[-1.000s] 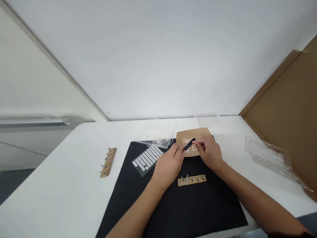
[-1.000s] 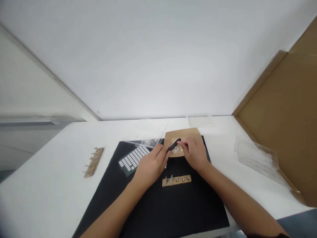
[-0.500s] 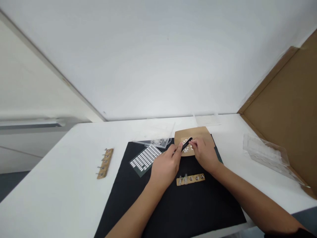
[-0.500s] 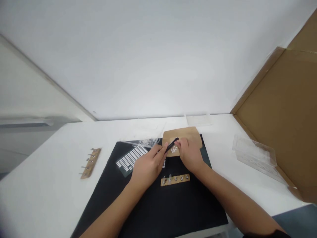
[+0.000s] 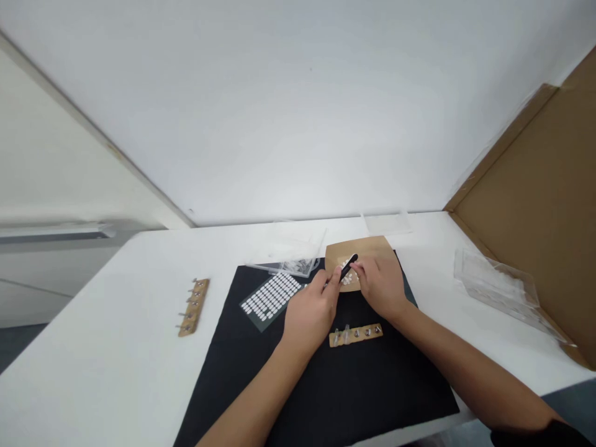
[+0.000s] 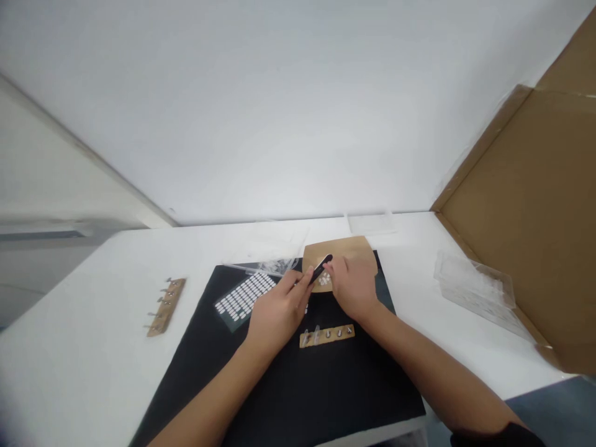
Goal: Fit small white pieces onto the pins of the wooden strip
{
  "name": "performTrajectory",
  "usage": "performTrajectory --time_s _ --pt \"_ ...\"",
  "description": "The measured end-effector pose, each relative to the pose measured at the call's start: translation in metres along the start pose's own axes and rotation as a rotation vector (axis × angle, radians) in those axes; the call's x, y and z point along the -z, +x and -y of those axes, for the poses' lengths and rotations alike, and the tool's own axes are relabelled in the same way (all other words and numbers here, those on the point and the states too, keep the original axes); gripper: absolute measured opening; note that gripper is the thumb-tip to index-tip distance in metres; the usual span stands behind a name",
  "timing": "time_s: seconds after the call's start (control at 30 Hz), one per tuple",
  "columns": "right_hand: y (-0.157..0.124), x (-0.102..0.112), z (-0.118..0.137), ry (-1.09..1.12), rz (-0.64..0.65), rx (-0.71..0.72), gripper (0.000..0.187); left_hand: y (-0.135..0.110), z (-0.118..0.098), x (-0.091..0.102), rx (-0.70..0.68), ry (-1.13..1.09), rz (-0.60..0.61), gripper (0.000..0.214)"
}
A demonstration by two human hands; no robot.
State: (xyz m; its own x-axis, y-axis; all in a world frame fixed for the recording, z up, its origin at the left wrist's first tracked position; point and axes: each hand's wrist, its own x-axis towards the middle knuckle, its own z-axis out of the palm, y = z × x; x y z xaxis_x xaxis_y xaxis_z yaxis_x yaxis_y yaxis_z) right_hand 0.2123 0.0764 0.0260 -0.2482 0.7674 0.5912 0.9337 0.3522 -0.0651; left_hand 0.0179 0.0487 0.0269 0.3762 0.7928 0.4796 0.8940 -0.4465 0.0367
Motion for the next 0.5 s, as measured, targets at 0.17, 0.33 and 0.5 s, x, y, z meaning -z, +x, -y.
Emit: performTrajectory --time_s 0.17,0.33,0.5 --pt "0.0015 0.0004 0.0029 0.011 -0.005 0.059 0.044 -0.0008 0.0006 -0.0025 -0.028 0.026 -0.033 0.038" --pt "0.0051 0.0037 0.0004 -0.02 0.001 -0.006 0.042 0.0 -0.0023 -0.0008 -0.007 0.039 0.014 0.039" --pt "0.0054 0.0042 0.0018 -0.018 0.046 -0.003 0.043 -0.0001 -0.0033 0.0023 0.011 0.03 0.032 0.04"
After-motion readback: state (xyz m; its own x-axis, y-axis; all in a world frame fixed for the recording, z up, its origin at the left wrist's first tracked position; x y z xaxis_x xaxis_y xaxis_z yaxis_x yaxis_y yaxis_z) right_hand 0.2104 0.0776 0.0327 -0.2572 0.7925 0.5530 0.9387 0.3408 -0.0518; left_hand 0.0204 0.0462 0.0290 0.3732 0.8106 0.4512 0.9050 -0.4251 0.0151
